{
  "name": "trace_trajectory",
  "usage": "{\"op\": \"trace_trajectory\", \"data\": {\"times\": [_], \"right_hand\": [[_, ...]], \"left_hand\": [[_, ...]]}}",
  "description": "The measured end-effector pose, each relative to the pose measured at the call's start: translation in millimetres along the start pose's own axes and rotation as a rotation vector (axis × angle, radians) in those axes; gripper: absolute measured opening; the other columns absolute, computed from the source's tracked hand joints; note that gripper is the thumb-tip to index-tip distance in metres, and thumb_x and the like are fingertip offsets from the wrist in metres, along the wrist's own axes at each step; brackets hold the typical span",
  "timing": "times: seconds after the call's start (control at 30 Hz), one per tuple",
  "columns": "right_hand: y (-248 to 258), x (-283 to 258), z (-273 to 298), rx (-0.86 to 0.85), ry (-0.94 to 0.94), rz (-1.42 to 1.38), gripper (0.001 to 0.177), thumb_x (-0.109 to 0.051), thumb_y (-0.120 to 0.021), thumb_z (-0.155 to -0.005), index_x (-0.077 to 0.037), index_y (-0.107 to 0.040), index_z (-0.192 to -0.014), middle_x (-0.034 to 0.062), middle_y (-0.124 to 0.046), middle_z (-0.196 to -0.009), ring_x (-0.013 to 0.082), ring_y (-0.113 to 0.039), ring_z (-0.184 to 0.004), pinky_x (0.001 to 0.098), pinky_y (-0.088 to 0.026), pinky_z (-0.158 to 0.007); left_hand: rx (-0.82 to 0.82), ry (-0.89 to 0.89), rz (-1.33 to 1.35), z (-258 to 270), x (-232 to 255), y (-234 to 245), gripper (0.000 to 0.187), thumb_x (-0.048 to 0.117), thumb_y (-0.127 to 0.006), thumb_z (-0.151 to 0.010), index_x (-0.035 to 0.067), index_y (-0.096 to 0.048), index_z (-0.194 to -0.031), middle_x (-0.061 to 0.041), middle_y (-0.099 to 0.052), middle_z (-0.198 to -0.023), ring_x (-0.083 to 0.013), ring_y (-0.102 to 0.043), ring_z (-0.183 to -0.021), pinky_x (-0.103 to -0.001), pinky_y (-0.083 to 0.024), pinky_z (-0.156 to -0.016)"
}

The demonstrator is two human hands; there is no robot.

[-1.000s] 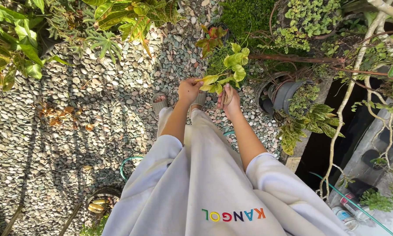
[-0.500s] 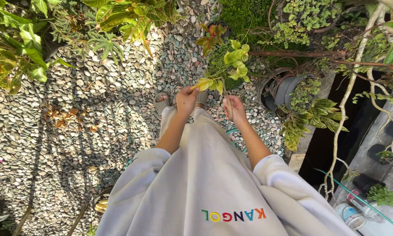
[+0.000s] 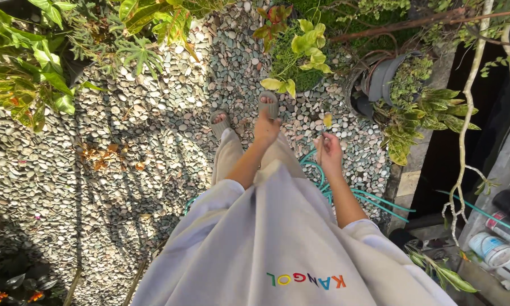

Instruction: The recorder is pruning and maintaining various plants in an outdoor garden using a small knife.

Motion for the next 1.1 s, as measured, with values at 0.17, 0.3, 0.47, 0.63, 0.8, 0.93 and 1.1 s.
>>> {"op": "trace_trajectory", "data": {"times": [0.17,0.3,0.47,0.63,0.8,0.93,1.1], "right_hand": [[-96.6,-11.2,-29.2,-0.363,-0.239,-0.28,0.034,-0.035,-0.065,-0.1,-0.01,-0.057,-0.121,0.0023,-0.064,-0.083,0.0104,-0.057,-0.058,0.0263,-0.044,-0.044],[-150.5,-37.4,-59.6,-0.442,-0.359,-0.481,0.033,-0.04,-0.063,-0.101,-0.01,-0.057,-0.115,0.0027,-0.062,-0.081,0.0123,-0.056,-0.057,0.0267,-0.042,-0.044],[-141.7,-32.8,-75.9,-0.357,-0.49,-0.246,0.034,-0.046,-0.065,-0.095,-0.015,-0.06,-0.107,0.0002,-0.057,-0.072,0.0106,-0.052,-0.049,0.0265,-0.038,-0.038],[-125.5,-18.6,-92.6,-0.367,-0.544,-0.046,0.043,-0.052,-0.067,-0.093,-0.011,-0.054,-0.092,0.0006,-0.054,-0.066,0.0121,-0.05,-0.043,0.0286,-0.036,-0.035],[-137.9,-28.9,-102.4,-0.439,-0.53,0.026,0.048,-0.054,-0.07,-0.091,-0.01,-0.052,-0.082,0.0015,-0.051,-0.058,0.0139,-0.047,-0.039,0.0301,-0.039,-0.035],[-139.4,-26.9,-103.9,-0.451,-0.529,0.033,0.05,-0.053,-0.071,-0.092,-0.008,-0.053,-0.083,0.0016,-0.051,-0.059,0.0135,-0.046,-0.038,0.0294,-0.039,-0.034],[-130.9,-14.2,-108.3,-0.397,-0.496,-0.039,0.033,-0.039,-0.076,-0.09,-0.014,-0.056,-0.09,-0.0015,-0.059,-0.067,0.0079,-0.05,-0.044,0.026,-0.035,-0.035]], "left_hand": [[0.109,-0.12,0.039,-58.0,69.6,81.3,0.068,0.031,-0.079,-0.08,0.01,-0.052,-0.139,-0.015,-0.068,-0.122,-0.0301,-0.072,-0.088,-0.04,-0.057,-0.08],[0.064,0.014,-0.182,-75.7,47.8,71.4,0.027,0.036,-0.076,-0.086,0.017,-0.082,-0.104,-0.009,-0.077,-0.086,-0.0285,-0.074,-0.08,-0.041,-0.057,-0.074],[0.158,0.059,-0.092,-55.2,-7.3,47.1,0.027,0.037,-0.076,-0.085,0.012,-0.082,-0.094,-0.011,-0.074,-0.075,-0.0296,-0.073,-0.071,-0.042,-0.056,-0.069],[0.141,0.208,0.039,-44.7,-17.6,41.2,0.027,0.036,-0.077,-0.085,0.012,-0.082,-0.096,-0.009,-0.075,-0.072,-0.0238,-0.072,-0.065,-0.038,-0.055,-0.066],[0.067,0.257,0.118,-43.0,-14.0,43.0,0.024,0.032,-0.075,-0.088,0.011,-0.081,-0.097,-0.002,-0.076,-0.07,-0.0132,-0.072,-0.062,-0.032,-0.054,-0.063],[0.046,0.294,0.191,-41.2,-19.8,39.9,0.023,0.03,-0.076,-0.086,0.01,-0.08,-0.096,-0.001,-0.077,-0.071,-0.0115,-0.074,-0.064,-0.03,-0.055,-0.064],[-0.004,0.291,0.079,-34.9,-6.9,43.2,0.026,0.034,-0.076,-0.088,0.01,-0.081,-0.092,-0.002,-0.075,-0.07,-0.0131,-0.071,-0.062,-0.031,-0.054,-0.063]]}}
Point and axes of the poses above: each hand's wrist, its own z-axis away from the middle knuckle, its own y-axis out of the back of the hand, x = y × z, the point moved 9 cm from there along -z, towards the middle knuckle
